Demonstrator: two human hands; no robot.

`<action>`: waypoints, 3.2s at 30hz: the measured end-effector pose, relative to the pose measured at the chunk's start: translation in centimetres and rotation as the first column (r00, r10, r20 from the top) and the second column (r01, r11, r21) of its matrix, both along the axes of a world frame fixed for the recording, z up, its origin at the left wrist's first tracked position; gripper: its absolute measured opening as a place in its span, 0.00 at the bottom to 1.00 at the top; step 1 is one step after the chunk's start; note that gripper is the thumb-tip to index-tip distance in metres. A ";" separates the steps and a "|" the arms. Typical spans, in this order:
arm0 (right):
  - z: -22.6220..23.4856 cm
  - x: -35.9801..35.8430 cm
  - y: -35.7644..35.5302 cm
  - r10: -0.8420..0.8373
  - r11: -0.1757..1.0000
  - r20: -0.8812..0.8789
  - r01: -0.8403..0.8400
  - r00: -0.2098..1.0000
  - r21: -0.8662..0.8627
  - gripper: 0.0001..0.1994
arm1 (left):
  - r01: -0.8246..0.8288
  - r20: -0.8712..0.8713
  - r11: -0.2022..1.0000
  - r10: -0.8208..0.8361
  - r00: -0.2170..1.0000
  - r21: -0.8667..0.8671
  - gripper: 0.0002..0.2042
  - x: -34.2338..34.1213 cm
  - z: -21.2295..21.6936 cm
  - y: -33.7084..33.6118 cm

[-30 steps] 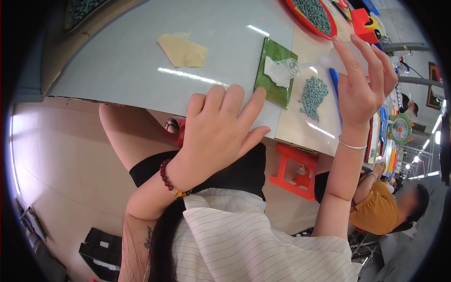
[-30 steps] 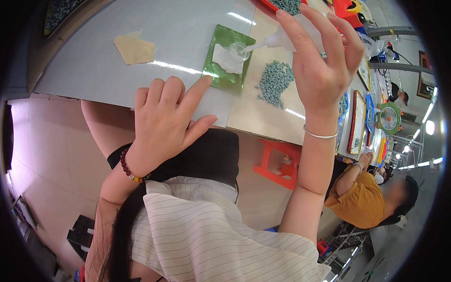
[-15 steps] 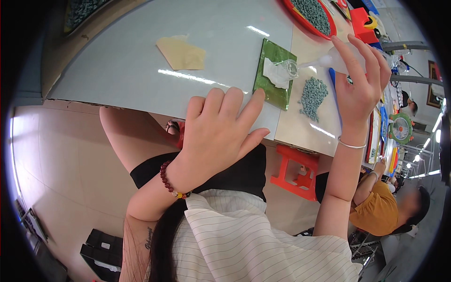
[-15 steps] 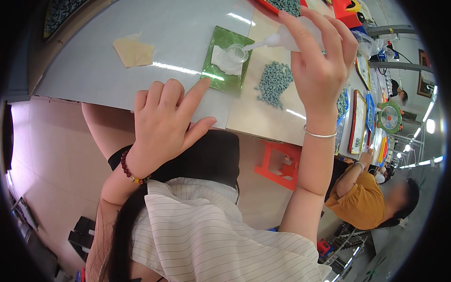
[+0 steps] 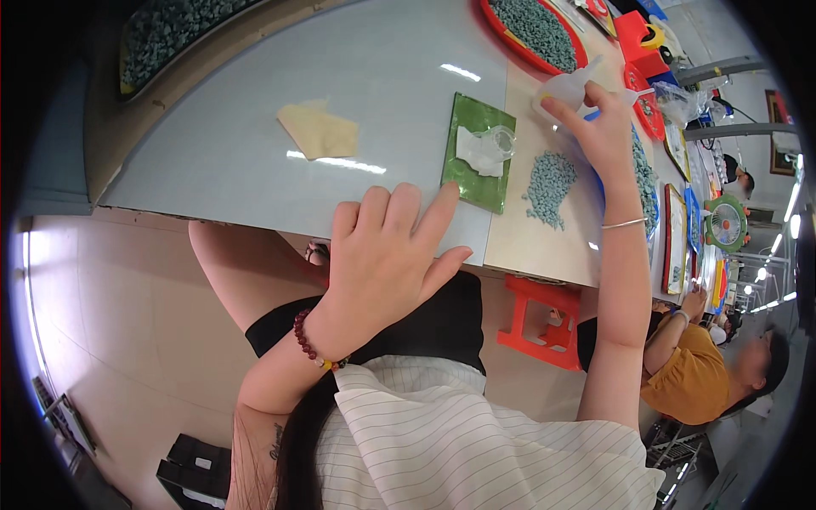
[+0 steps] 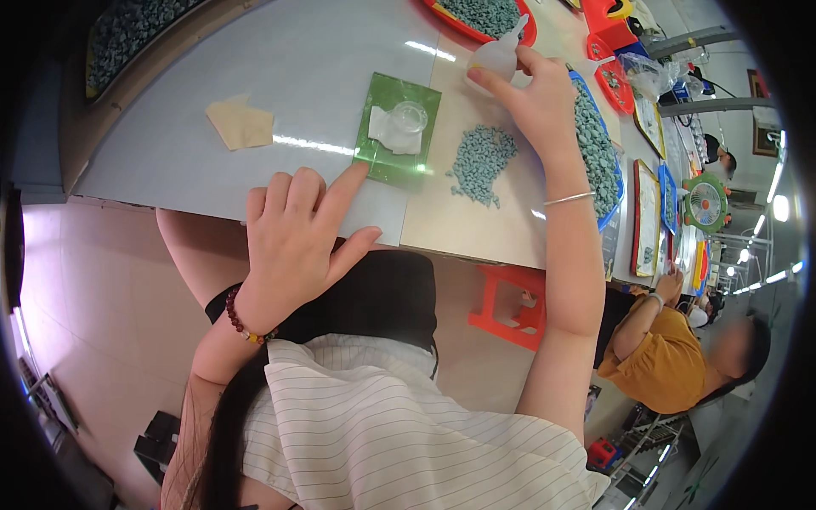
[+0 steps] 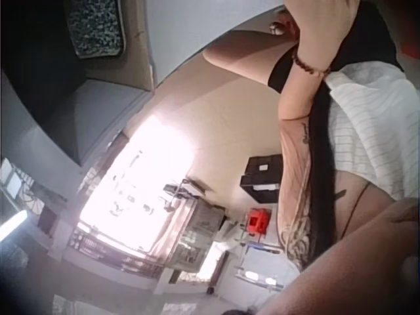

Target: The worker is inspecting and sorting small green plastic components and placing them into small plastic bags at a workstation.

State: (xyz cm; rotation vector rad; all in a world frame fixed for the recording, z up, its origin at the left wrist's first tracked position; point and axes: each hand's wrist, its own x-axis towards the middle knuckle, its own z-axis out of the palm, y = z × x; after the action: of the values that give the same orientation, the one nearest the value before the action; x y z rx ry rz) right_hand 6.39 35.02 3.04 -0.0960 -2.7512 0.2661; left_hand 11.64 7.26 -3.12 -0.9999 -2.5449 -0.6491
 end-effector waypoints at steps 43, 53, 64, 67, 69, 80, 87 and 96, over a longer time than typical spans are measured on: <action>-1.4 13.6 -10.9 0.323 0.899 -0.296 -0.389 0.899 -0.200 0.05 | -0.008 0.595 0.706 -0.590 0.546 0.708 0.05 2.6 2.3 1.3; -2.0 12.9 -11.8 0.316 0.797 -0.318 -0.432 0.894 -0.422 0.04 | -0.044 0.520 0.625 -0.606 0.602 0.779 0.02 3.2 1.5 0.5; -1.5 13.1 -11.8 0.339 0.667 -0.267 -0.430 0.902 -0.609 0.14 | -0.018 0.433 0.579 -0.589 0.682 0.815 0.07 3.2 1.7 0.4; -1.9 12.8 -12.0 0.354 0.677 -0.310 -0.470 0.882 -0.566 0.05 | -0.016 0.409 0.562 -0.582 0.703 0.827 0.07 3.2 1.5 0.4; -1.5 13.0 -11.9 0.373 0.710 -0.298 -0.477 0.879 -0.518 0.08 | -0.008 0.408 0.568 -0.581 0.704 0.823 0.07 3.2 1.6 0.3; -1.0 12.2 -12.6 0.411 0.703 -0.331 -0.527 0.849 -0.479 0.13 | -0.050 0.315 0.452 -0.535 0.784 0.891 0.09 4.0 0.8 0.5; 0.7 10.3 -11.4 0.466 0.797 -0.344 -0.555 0.815 -0.238 0.10 | -0.111 0.427 0.457 -0.678 0.598 0.882 0.08 2.9 1.5 -0.7; -1.0 5.0 -8.1 0.367 0.929 -0.333 -0.360 0.869 0.084 0.09 | -0.017 0.205 0.218 -0.886 0.415 0.976 0.12 1.8 0.1 -1.5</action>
State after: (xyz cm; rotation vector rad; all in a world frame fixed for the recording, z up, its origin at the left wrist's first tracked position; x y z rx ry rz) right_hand 11.35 26.93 2.08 0.4414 -2.4010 0.3208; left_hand 13.49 5.75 -2.98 -1.2027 -1.4652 -2.9051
